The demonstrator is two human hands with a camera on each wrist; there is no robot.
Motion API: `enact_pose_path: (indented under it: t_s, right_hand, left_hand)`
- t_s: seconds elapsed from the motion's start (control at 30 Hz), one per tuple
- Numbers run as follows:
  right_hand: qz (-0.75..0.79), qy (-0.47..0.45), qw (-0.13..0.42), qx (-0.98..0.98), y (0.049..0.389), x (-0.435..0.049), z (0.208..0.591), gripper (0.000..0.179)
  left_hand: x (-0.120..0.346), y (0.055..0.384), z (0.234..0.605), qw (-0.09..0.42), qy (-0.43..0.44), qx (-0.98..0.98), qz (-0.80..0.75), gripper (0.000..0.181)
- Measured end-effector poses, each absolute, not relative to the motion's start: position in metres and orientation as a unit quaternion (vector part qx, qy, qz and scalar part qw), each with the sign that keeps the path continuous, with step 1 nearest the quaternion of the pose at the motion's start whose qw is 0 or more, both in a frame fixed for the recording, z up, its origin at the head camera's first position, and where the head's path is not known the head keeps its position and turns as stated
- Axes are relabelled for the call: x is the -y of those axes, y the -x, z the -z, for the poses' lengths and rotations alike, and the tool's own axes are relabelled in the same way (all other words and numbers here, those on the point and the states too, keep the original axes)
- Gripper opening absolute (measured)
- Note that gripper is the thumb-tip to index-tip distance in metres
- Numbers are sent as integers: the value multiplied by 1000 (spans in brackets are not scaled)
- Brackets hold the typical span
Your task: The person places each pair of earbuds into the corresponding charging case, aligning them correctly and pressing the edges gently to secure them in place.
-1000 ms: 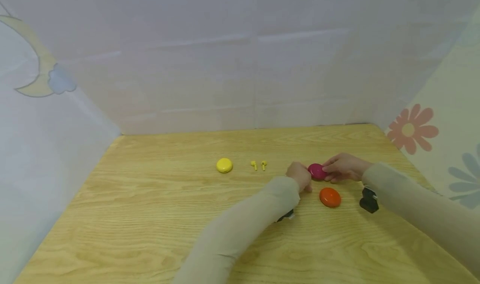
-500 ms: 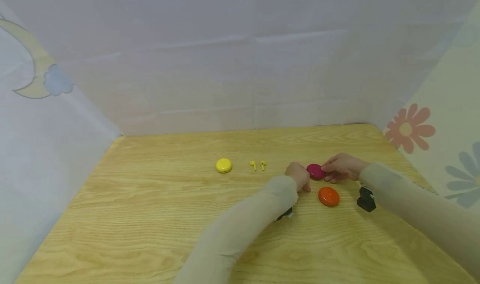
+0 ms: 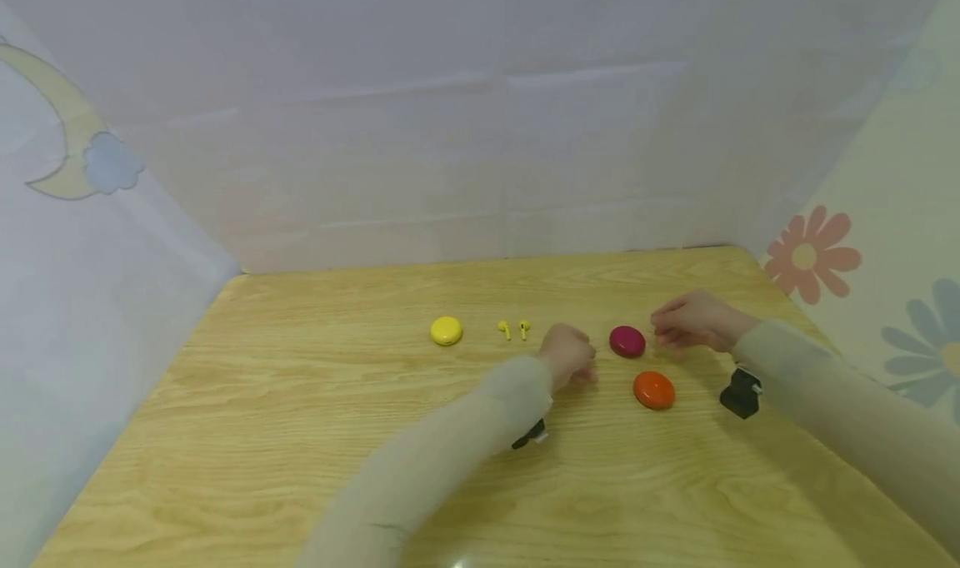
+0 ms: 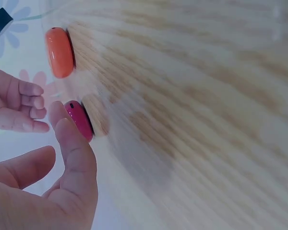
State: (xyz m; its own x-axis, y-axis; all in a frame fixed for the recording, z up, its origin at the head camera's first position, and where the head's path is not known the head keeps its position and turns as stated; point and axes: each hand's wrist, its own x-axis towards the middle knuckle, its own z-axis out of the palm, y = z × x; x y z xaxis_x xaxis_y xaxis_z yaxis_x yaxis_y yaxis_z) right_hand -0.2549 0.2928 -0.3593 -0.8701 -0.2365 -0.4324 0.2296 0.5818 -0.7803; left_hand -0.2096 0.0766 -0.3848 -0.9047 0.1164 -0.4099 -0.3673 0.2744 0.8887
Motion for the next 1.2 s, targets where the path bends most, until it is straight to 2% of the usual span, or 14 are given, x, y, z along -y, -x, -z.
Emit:
enact_pose_path:
  t_s: [0.37,1.2]
  right_hand:
    - [486,27,243,-839,243,-284,343,52]
    - [534,35,245,-809,226,-252,338,53]
  left_hand:
    - [-47,203,388,189,52,-763,-617,36]
    - [10,185,375,170,2,-750,-639,41]
